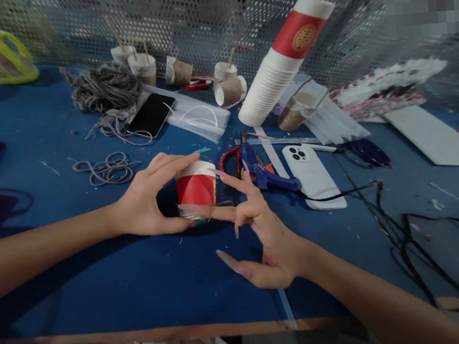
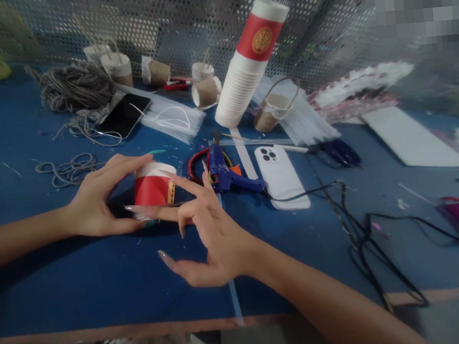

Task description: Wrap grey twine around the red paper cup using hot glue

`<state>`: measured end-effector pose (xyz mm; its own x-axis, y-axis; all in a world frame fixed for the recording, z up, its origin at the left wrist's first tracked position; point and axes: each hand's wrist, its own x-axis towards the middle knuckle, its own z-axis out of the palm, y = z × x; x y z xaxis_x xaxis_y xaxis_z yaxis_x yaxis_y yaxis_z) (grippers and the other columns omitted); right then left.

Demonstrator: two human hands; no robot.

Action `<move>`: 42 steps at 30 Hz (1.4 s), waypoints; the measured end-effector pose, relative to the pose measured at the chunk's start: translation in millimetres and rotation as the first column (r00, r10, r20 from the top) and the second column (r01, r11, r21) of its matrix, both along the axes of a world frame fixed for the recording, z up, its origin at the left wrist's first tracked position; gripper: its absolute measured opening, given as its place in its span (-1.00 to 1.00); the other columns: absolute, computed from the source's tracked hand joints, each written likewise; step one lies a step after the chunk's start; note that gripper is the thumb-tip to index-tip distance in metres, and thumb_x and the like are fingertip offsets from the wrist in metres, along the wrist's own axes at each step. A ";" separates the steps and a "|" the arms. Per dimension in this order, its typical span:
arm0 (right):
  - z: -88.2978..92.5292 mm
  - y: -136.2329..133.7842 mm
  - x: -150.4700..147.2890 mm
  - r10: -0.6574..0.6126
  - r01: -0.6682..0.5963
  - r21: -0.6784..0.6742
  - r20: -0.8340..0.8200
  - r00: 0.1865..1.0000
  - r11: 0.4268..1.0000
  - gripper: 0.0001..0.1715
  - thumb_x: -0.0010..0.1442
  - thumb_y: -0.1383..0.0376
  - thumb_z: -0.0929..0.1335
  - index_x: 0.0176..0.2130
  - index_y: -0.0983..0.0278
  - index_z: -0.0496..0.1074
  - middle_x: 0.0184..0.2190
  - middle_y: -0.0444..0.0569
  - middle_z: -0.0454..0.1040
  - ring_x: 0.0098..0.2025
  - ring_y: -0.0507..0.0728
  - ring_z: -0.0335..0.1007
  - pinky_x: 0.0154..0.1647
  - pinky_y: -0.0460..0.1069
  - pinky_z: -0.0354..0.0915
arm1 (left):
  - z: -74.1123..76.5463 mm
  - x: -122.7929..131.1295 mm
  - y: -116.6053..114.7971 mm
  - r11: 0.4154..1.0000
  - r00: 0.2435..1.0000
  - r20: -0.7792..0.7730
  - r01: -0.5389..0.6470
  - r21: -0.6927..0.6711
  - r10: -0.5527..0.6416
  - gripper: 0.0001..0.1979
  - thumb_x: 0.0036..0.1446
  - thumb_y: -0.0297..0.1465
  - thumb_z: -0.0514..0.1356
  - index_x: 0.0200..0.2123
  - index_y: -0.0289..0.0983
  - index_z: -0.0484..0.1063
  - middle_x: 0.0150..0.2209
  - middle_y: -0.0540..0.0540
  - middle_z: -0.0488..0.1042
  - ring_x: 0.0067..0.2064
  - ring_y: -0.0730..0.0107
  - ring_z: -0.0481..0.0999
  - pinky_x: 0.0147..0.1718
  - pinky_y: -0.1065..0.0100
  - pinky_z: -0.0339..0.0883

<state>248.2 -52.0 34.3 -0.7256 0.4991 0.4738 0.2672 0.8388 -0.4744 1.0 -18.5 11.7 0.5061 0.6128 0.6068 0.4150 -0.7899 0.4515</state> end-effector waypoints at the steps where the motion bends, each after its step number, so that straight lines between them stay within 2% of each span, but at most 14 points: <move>1: -0.6 -0.2 0.2 0.003 -0.003 0.010 -0.009 1.000 1.000 -0.64 0.09 0.28 0.36 -0.23 0.13 0.06 0.00 0.05 0.55 0.44 0.33 -0.11 0.35 0.53 -0.28 | 0.6 -0.1 0.4 1.000 1.000 0.010 0.009 0.002 -0.009 -0.15 -0.07 -0.20 0.33 0.29 -0.15 0.12 0.03 -0.20 0.48 -0.04 0.10 0.50 0.00 0.05 0.42; 6: -2.5 -0.3 0.5 0.019 -0.019 0.051 -0.014 1.000 0.999 -0.61 0.09 0.33 0.36 -0.19 0.14 0.06 0.14 0.11 0.46 0.47 0.28 -0.31 0.36 0.52 -0.34 | 3.2 0.5 0.3 0.998 0.998 0.029 0.061 0.025 -0.062 -0.12 -0.08 -0.21 0.36 0.29 -0.15 0.10 0.04 -0.23 0.47 -0.03 0.05 0.51 -0.02 -0.01 0.46; 10: -1.1 1.5 0.3 0.000 -0.002 0.047 0.030 1.000 0.999 -0.62 0.08 0.34 0.36 -0.24 0.13 0.05 0.02 0.05 0.55 0.46 0.27 -0.20 0.38 0.48 -0.24 | 2.6 -0.3 -1.9 0.997 0.996 0.057 0.076 -0.013 -0.075 -0.12 -0.09 -0.27 0.38 0.29 -0.15 0.11 0.05 -0.25 0.45 0.00 0.03 0.50 -0.03 -0.02 0.49; 13: -0.1 1.7 0.2 0.006 -0.008 0.055 0.029 1.000 0.998 -0.65 0.09 0.32 0.34 -0.24 0.13 0.06 -0.04 0.04 0.58 0.46 0.26 -0.19 0.38 0.48 -0.24 | 2.4 -1.6 -3.2 0.996 0.994 0.080 0.081 -0.037 -0.078 -0.13 -0.08 -0.29 0.38 0.30 -0.14 0.11 0.06 -0.24 0.44 0.02 0.02 0.49 -0.05 0.00 0.51; 18: -0.5 0.5 -0.2 -0.011 0.007 0.069 0.070 0.997 0.998 -0.63 0.08 0.34 0.38 -0.27 0.12 0.07 0.05 -0.01 0.52 0.45 0.29 -0.15 0.38 0.51 -0.28 | -0.2 -2.8 -1.9 0.993 0.995 0.076 0.068 -0.092 -0.061 -0.14 -0.07 -0.28 0.37 0.29 -0.05 0.10 0.11 -0.19 0.40 0.06 -0.01 0.47 -0.05 0.00 0.54; 20: -2.2 1.3 -0.6 -0.026 0.020 0.083 0.064 0.998 0.996 -0.60 0.07 0.31 0.40 -0.26 0.12 0.06 0.16 0.04 0.43 0.46 0.33 -0.23 0.37 0.54 -0.35 | -4.2 -3.0 1.0 0.998 0.996 0.083 0.014 -0.067 -0.008 -0.17 -0.04 -0.24 0.35 0.28 -0.06 0.09 0.14 -0.19 0.36 0.11 -0.04 0.43 0.00 -0.04 0.51; 22: -5.4 3.9 -0.9 -0.058 0.055 0.099 0.025 0.998 0.994 -0.58 0.07 0.32 0.40 -0.24 0.13 0.06 0.25 0.11 0.32 0.47 0.35 -0.31 0.36 0.55 -0.34 | -8.6 -3.2 5.1 0.990 0.983 0.121 -0.137 0.007 0.136 -0.21 0.00 -0.22 0.33 0.26 -0.07 0.08 0.18 -0.18 0.30 0.19 -0.07 0.35 0.05 -0.08 0.47; 24: -9.2 8.6 -0.3 -0.126 0.132 0.118 -0.053 0.991 0.984 -0.55 0.06 0.40 0.39 -0.21 0.13 0.05 0.31 0.16 0.23 0.47 0.32 -0.31 0.37 0.53 -0.24 | -11.5 -3.4 10.0 0.954 0.958 0.161 -0.261 0.145 0.238 -0.22 0.01 -0.25 0.34 0.25 -0.07 0.07 0.18 -0.15 0.26 0.20 -0.06 0.32 0.10 -0.15 0.40; 27: -13.1 18.9 3.4 -0.215 0.237 0.139 -0.159 0.964 0.961 -0.46 0.06 0.50 0.37 -0.15 0.10 0.02 0.36 0.16 0.13 0.46 0.26 -0.23 0.35 0.46 -0.02 | -11.9 -3.8 17.4 0.926 0.944 0.159 -0.317 0.206 0.288 -0.20 0.00 -0.32 0.36 0.25 -0.09 0.05 0.19 -0.19 0.20 0.28 -0.10 0.22 0.12 -0.13 0.39; 30: -12.6 29.2 9.4 -0.227 0.266 0.171 -0.218 0.949 0.949 -0.44 0.04 0.50 0.37 -0.10 0.10 0.05 0.37 0.16 0.10 0.45 0.28 -0.14 0.34 0.43 0.01 | -11.4 -4.9 23.2 0.928 0.939 0.136 -0.337 0.162 0.317 -0.17 -0.02 -0.38 0.35 0.26 -0.13 0.03 0.18 -0.26 0.19 0.30 -0.12 0.19 0.08 -0.09 0.44; 33: -11.9 34.1 13.8 -0.230 0.264 0.117 -0.246 0.942 0.957 -0.42 0.02 0.45 0.37 -0.05 0.13 0.07 0.37 0.21 0.05 0.43 0.34 -0.11 0.32 0.42 0.03 | -14.1 -6.9 26.8 0.935 0.929 0.148 -0.350 0.062 0.338 -0.12 -0.05 -0.38 0.35 0.28 -0.17 -0.03 0.18 -0.31 0.14 0.22 -0.08 0.26 -0.04 -0.01 0.52; 36: -14.5 33.1 13.4 -0.272 0.283 0.010 -0.235 0.933 0.959 -0.41 0.02 0.42 0.39 -0.03 0.15 0.06 0.38 0.28 0.00 0.44 0.34 -0.12 0.32 0.41 0.05 | -18.8 -9.1 29.3 0.963 0.941 0.208 -0.253 -0.090 0.267 -0.13 -0.02 -0.33 0.33 0.28 -0.16 -0.08 0.19 -0.33 0.08 0.20 -0.09 0.29 -0.13 0.07 0.56; 38: -17.0 31.3 11.0 -0.290 0.288 -0.041 -0.212 0.933 0.957 -0.40 0.03 0.42 0.40 -0.04 0.16 0.05 0.38 0.35 -0.02 0.43 0.34 -0.11 0.32 0.39 0.07 | -21.5 -9.8 30.4 0.977 0.952 0.257 -0.127 -0.170 0.168 -0.16 0.01 -0.34 0.31 0.26 -0.13 -0.11 0.18 -0.31 0.10 0.18 0.01 0.36 -0.04 0.07 0.53; 42: -19.0 30.1 5.4 -0.235 0.223 -0.083 -0.209 0.949 0.971 -0.38 0.06 0.40 0.43 -0.03 0.18 0.02 0.36 0.45 -0.02 0.42 0.33 -0.06 0.32 0.34 0.11 | -23.6 -6.7 27.0 0.985 0.950 0.307 -0.012 -0.170 0.064 -0.20 -0.01 -0.36 0.32 0.20 -0.12 -0.09 0.17 -0.29 0.12 0.19 0.03 0.38 0.05 0.01 0.47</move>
<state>253.6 -21.9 15.3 -0.4719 0.6707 0.5723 0.3346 0.7368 -0.5875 -5.6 8.5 -11.9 0.2833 0.7321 0.6195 0.2623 -0.6805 0.6842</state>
